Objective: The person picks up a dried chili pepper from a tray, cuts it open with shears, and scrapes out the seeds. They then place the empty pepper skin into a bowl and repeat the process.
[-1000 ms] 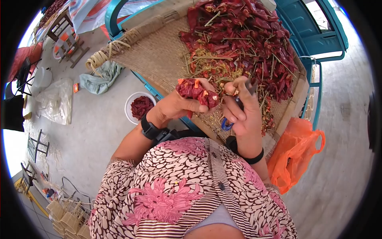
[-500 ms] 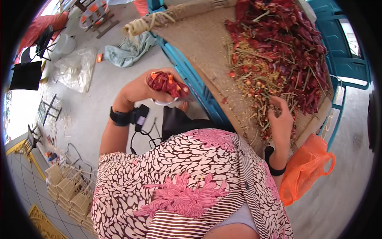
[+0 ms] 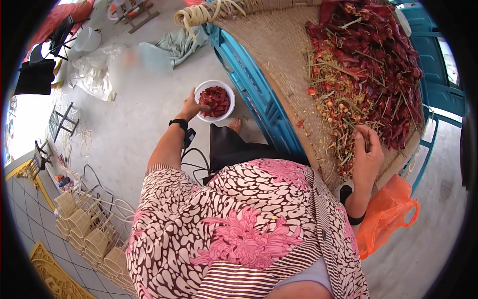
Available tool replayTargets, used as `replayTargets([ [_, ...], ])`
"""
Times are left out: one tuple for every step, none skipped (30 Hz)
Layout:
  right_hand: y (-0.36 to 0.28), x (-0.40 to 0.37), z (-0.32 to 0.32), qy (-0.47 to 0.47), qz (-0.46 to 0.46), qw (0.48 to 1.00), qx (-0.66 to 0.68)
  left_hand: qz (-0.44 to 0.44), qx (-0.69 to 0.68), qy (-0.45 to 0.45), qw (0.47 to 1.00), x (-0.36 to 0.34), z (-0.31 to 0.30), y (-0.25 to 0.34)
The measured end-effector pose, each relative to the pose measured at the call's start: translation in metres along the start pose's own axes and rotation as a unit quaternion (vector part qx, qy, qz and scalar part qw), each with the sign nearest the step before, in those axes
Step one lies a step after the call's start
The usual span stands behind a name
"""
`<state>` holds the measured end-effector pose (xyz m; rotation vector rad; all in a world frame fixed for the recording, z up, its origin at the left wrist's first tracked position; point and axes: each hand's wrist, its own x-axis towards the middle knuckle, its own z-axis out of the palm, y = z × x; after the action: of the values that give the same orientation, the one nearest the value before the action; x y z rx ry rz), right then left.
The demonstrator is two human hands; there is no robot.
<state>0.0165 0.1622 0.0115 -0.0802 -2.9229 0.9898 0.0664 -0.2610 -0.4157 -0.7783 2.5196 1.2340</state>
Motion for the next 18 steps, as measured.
replayTargets([
  [0.003, 0.0, -0.002, 0.005, -0.004, 1.0, 0.004, -0.016, -0.035, 0.022, 0.999, 0.002, -0.007, 0.004],
  [0.005, 0.0, -0.003, 0.011, -0.006, 1.0, 0.008, -0.031, -0.069, 0.044, 0.996, 0.004, -0.013, 0.01],
  [0.006, 0.0, -0.005, -0.002, 0.012, 1.0, 0.003, -0.058, -0.16, 0.054, 0.984, 0.012, -0.018, 0.009],
  [0.007, 0.0, -0.007, -0.012, 0.03, 0.999, -0.002, -0.039, -0.205, 0.046, 0.977, -0.001, -0.04, 0.035],
  [0.008, 0.001, -0.011, -0.02, 0.047, 0.999, -0.007, -0.016, -0.243, 0.037, 0.969, -0.015, -0.06, 0.065],
  [0.011, 0.002, -0.011, -0.036, 0.053, 0.998, -0.005, 0.011, -0.282, 0.025, 0.959, -0.027, -0.077, 0.095],
  [0.016, 0.003, -0.009, -0.045, 0.057, 0.997, -0.003, 0.054, -0.221, 0.049, 0.973, -0.041, -0.091, 0.123],
  [0.016, 0.007, -0.01, -0.051, 0.061, 0.997, -0.003, 0.101, -0.162, 0.076, 0.979, -0.057, -0.103, 0.151],
  [0.01, 0.01, -0.014, -0.069, 0.077, 0.995, 0.008, 0.131, -0.172, 0.072, 0.974, -0.075, -0.113, 0.183],
  [0.003, 0.013, -0.015, -0.088, 0.092, 0.992, 0.02, 0.16, -0.181, 0.069, 0.968, -0.094, -0.121, 0.215],
  [-0.007, 0.018, -0.017, -0.082, 0.115, 0.99, 0.011, 0.222, -0.165, 0.086, 0.957, -0.112, -0.126, 0.246],
  [-0.01, 0.023, -0.018, -0.068, 0.088, 0.994, -0.011, 0.28, -0.148, 0.104, 0.943, -0.126, -0.129, 0.273],
  [-0.013, 0.03, -0.019, -0.056, 0.059, 0.996, -0.033, 0.366, -0.146, 0.1, 0.914, -0.135, -0.132, 0.298],
  [-0.016, 0.037, -0.019, -0.046, 0.031, 0.997, -0.054, 0.448, -0.142, 0.097, 0.877, -0.142, -0.132, 0.317],
  [-0.013, 0.044, -0.015, -0.019, 0.001, 0.997, -0.08, 0.485, -0.126, 0.076, 0.862, -0.144, -0.13, 0.329],
  [-0.012, 0.053, -0.012, -0.011, -0.018, 0.994, -0.112, 0.518, -0.13, 0.09, 0.841, -0.15, -0.124, 0.351],
  [-0.013, 0.062, -0.01, -0.005, -0.037, 0.989, -0.143, 0.519, -0.127, 0.064, 0.843, -0.153, -0.12, 0.368],
  [-0.016, 0.072, -0.007, 0.001, -0.056, 0.983, -0.174, 0.55, -0.089, 0.045, 0.829, -0.15, -0.117, 0.384],
])
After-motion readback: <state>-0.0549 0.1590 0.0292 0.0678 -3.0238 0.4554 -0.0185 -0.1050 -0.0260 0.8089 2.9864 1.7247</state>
